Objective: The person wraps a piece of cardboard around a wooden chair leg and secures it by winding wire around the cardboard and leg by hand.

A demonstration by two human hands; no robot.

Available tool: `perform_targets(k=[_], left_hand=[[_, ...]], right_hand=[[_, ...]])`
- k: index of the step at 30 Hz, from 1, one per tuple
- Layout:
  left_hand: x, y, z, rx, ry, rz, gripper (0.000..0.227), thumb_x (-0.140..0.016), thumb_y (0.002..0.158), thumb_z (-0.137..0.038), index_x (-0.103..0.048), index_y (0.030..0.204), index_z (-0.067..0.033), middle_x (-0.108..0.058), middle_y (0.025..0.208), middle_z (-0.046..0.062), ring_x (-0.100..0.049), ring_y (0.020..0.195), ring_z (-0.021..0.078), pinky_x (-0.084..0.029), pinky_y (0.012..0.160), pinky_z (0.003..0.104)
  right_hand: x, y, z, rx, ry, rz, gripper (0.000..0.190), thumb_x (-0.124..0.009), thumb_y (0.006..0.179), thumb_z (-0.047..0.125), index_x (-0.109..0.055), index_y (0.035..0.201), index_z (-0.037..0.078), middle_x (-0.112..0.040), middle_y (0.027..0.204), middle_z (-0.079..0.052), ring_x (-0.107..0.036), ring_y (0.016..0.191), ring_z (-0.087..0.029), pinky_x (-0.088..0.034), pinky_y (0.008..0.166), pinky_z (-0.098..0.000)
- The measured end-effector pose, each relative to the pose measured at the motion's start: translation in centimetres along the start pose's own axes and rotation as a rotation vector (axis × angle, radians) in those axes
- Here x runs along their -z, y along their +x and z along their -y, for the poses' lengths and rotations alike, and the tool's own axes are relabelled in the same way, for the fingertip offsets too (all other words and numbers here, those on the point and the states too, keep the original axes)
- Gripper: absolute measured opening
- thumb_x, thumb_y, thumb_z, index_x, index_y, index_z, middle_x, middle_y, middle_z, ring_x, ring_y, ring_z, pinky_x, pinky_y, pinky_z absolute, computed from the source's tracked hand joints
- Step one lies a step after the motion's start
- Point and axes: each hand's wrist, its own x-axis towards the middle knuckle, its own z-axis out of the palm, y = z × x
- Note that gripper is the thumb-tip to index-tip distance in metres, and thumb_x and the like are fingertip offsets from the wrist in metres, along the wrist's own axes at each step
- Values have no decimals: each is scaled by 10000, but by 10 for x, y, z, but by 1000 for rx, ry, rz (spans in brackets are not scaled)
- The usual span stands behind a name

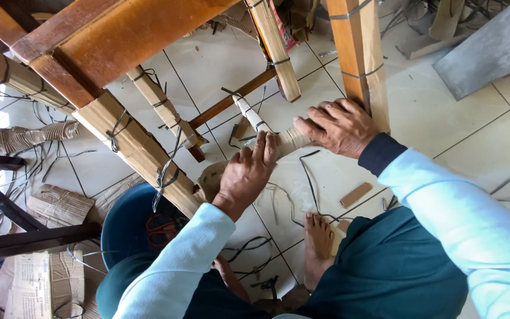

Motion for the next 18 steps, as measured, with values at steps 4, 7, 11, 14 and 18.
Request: perform_targets(k=[4,7,11,14,18], left_hand=[[-15,0,-6,40,105,-94,504,-657,918,-243,-547,1344,2,-703,1098,196,-659,638,238,-543,512,311],[4,5,-3,35,68,-79,487,-620,878,-148,-557,1336,2,-708,1096,209,-684,650,249,-558,523,317],[38,-7,15,136,-83,486,718,-699,878,-172,-417,1527,-49,-591,1381,202,-631,1166,321,-455,1022,470],[63,-18,21,199,-58,537,816,-738,876,-248,-362,1580,-80,-535,1481,209,-528,1352,359,-304,1190,519],[83,-45,28,185,182,515,1037,-822,754,-201,-281,1636,-122,-481,1533,232,-478,1395,401,-275,1219,527]], right_hand=[[-22,-4,2,-6,-63,-89,184,-462,1097,324,-596,1111,198,-531,881,-17,-576,730,-223,-506,648,-379],[-13,5,2,-24,-70,-69,167,-448,1091,290,-581,1021,219,-496,836,14,-552,690,-197,-480,597,-363],[-9,12,4,-59,-85,-142,175,-511,1064,229,-561,898,207,-466,758,13,-530,643,-211,-489,617,-358],[-14,7,7,-94,-84,-152,158,-522,1056,239,-600,920,214,-490,767,5,-541,651,-215,-500,639,-361],[-18,7,6,-99,-68,-167,130,-531,1046,224,-608,942,205,-470,761,4,-515,638,-229,-488,620,-386]])
